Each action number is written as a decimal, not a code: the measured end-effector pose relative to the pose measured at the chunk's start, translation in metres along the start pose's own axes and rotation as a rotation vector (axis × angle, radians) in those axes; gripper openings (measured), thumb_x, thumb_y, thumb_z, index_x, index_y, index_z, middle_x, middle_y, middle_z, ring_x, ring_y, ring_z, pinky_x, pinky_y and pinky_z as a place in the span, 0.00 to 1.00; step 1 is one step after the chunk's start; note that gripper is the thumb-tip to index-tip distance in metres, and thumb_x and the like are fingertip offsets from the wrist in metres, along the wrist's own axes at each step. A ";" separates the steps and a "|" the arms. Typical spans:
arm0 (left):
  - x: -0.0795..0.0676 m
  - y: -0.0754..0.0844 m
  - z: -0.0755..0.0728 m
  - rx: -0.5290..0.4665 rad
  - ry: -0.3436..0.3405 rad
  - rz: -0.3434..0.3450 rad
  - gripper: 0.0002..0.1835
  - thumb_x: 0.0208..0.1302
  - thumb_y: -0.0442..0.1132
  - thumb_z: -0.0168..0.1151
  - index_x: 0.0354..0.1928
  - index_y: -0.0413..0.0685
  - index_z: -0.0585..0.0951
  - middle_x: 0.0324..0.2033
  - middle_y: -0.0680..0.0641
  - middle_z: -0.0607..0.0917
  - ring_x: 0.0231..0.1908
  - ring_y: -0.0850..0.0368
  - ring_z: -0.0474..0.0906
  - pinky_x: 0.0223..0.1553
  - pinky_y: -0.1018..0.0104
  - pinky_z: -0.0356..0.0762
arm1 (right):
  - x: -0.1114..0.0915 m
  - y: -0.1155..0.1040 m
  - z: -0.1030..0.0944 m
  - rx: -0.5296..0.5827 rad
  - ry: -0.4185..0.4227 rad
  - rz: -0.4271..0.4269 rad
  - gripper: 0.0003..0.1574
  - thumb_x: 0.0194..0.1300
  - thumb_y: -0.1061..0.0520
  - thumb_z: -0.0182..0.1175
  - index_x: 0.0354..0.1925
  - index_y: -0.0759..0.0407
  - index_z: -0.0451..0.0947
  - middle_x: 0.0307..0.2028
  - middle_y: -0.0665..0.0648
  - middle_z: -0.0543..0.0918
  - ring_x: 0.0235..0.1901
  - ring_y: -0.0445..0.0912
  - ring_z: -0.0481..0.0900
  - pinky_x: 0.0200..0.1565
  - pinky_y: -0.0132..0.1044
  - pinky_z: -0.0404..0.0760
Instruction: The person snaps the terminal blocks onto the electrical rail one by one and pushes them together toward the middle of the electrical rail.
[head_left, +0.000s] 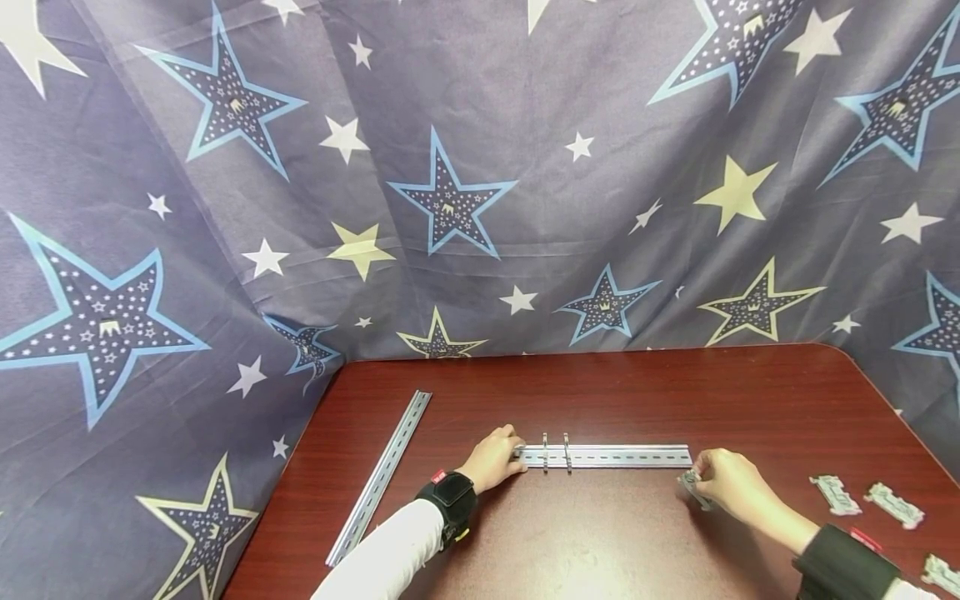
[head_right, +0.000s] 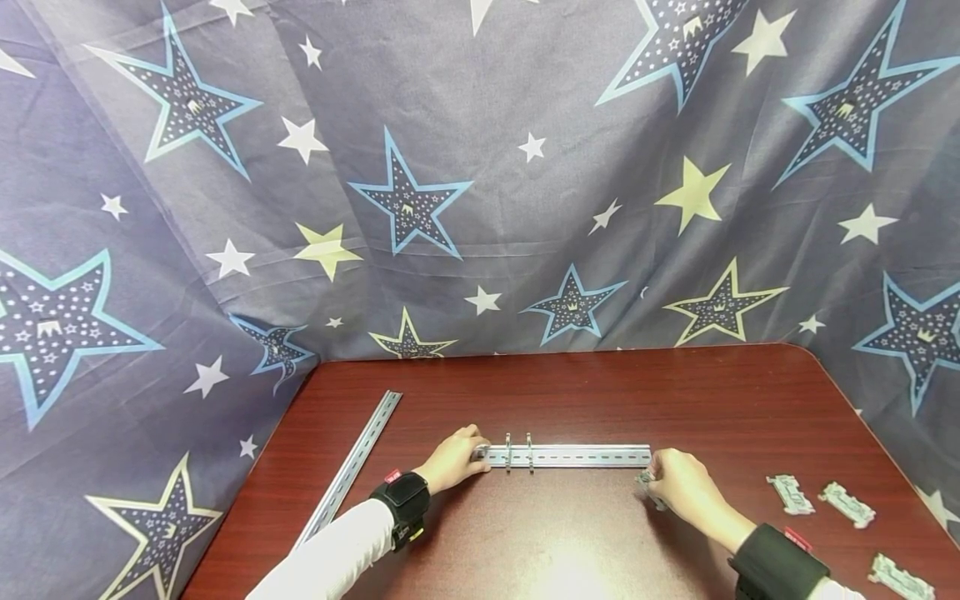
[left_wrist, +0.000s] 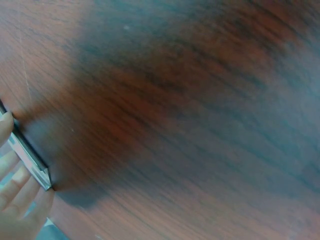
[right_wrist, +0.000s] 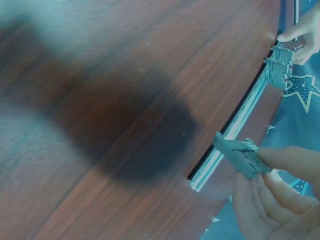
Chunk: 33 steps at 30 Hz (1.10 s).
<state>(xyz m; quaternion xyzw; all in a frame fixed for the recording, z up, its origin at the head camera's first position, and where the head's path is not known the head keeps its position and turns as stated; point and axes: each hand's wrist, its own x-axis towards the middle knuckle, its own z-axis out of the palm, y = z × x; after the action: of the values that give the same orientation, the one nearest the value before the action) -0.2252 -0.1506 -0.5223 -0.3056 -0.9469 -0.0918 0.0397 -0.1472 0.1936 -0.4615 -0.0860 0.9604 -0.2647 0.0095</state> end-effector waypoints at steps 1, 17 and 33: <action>0.000 0.000 0.000 0.000 0.000 -0.001 0.17 0.44 0.45 0.68 0.36 0.44 0.81 0.27 0.53 0.71 0.31 0.58 0.70 0.32 0.68 0.70 | 0.002 -0.001 0.000 0.002 0.004 -0.004 0.07 0.41 0.66 0.61 0.19 0.61 0.71 0.17 0.51 0.74 0.20 0.42 0.69 0.23 0.37 0.67; 0.000 -0.001 0.001 0.006 -0.002 0.000 0.16 0.44 0.44 0.68 0.35 0.45 0.81 0.27 0.53 0.71 0.31 0.59 0.71 0.32 0.69 0.69 | 0.023 -0.018 0.007 0.091 0.060 -0.018 0.05 0.40 0.65 0.60 0.19 0.63 0.72 0.17 0.52 0.76 0.19 0.42 0.70 0.23 0.37 0.68; 0.000 -0.002 0.002 0.009 0.010 0.014 0.17 0.44 0.45 0.67 0.36 0.44 0.81 0.27 0.53 0.71 0.31 0.58 0.71 0.32 0.69 0.70 | 0.042 -0.040 0.021 0.147 0.069 -0.004 0.05 0.39 0.67 0.59 0.20 0.64 0.73 0.15 0.50 0.73 0.17 0.40 0.67 0.21 0.34 0.66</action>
<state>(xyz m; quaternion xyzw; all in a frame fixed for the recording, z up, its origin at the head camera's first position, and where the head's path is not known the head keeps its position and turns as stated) -0.2259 -0.1518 -0.5241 -0.3116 -0.9449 -0.0889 0.0467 -0.1812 0.1419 -0.4579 -0.0776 0.9381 -0.3372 -0.0177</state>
